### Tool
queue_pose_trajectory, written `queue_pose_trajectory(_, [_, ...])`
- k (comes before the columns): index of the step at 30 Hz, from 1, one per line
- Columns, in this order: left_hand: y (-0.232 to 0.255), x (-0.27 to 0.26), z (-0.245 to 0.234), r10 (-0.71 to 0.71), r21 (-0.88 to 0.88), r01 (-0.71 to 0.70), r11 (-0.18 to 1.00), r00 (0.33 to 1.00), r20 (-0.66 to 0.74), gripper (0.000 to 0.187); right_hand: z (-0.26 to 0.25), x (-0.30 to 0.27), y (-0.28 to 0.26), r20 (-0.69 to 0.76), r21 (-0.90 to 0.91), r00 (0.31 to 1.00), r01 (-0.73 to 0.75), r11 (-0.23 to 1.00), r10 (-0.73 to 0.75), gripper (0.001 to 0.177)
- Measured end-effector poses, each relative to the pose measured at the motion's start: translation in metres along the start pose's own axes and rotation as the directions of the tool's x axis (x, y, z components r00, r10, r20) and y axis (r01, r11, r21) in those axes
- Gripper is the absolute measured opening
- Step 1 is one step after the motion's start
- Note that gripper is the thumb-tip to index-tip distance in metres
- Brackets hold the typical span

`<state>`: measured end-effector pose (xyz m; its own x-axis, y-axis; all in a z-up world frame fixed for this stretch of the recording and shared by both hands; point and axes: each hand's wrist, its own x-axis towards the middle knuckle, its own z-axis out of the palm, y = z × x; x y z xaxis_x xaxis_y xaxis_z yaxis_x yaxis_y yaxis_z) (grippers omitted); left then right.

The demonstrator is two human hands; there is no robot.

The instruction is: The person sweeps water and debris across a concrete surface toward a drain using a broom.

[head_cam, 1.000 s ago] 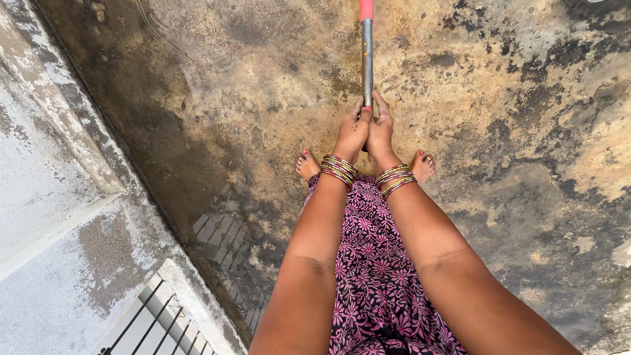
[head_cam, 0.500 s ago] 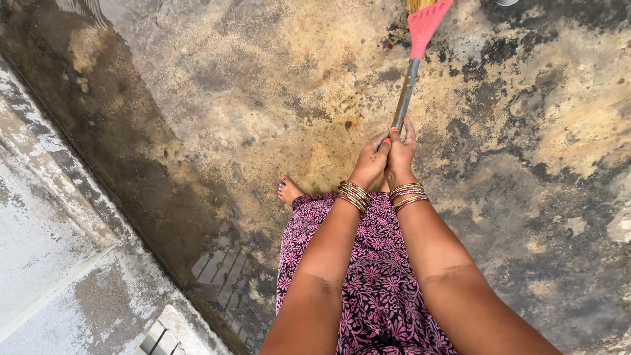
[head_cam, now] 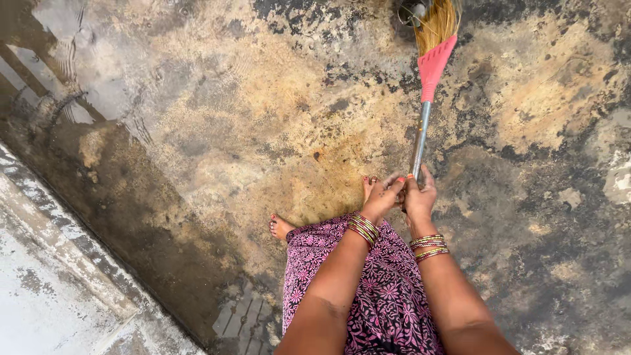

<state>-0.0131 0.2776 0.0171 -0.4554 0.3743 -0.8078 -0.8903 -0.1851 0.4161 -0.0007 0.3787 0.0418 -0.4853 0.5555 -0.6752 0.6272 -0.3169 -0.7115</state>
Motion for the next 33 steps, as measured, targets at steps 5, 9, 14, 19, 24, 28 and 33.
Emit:
queue_pose_trajectory(5, [-0.025,0.000,0.040,0.013,0.274,-0.048,0.961,0.992,0.128,0.062,-0.074,0.025,-0.009,-0.107,-0.084,0.994,-0.010,0.996,0.001,0.042])
queue_pose_trajectory(9, [-0.021,-0.008,0.069,-0.088,0.374,0.034,0.927,0.988,0.130,0.066,-0.095,0.073,-0.021,-0.125,-0.149,0.990,-0.087,0.985,0.068,0.021])
queue_pose_trajectory(14, [-0.024,0.007,0.081,0.017,0.350,-0.058,0.935,0.993,0.119,0.072,-0.089,0.108,-0.037,-0.099,-0.310,0.984,-0.172,0.935,0.148,0.019])
queue_pose_trajectory(19, [-0.022,0.014,0.088,0.062,0.367,-0.066,0.928,0.998,0.023,0.078,-0.089,0.094,-0.050,0.015,-0.525,1.000,-0.011,0.851,0.022,0.025])
queue_pose_trajectory(24, [-0.037,0.031,0.102,0.153,0.469,-0.173,0.866,0.985,0.080,0.077,-0.120,0.069,-0.062,0.093,-0.436,0.996,0.057,0.898,-0.018,0.042])
queue_pose_trajectory(28, [-0.037,0.036,0.126,0.131,0.286,-0.183,0.941,0.973,0.191,0.082,-0.149,0.085,-0.049,0.100,-0.340,0.988,0.143,0.929,-0.115,0.040])
queue_pose_trajectory(33, [-0.020,0.032,0.172,0.195,0.190,-0.278,0.942,0.909,0.367,0.078,-0.141,0.163,-0.066,0.037,-0.309,0.975,0.218,0.926,-0.217,0.026])
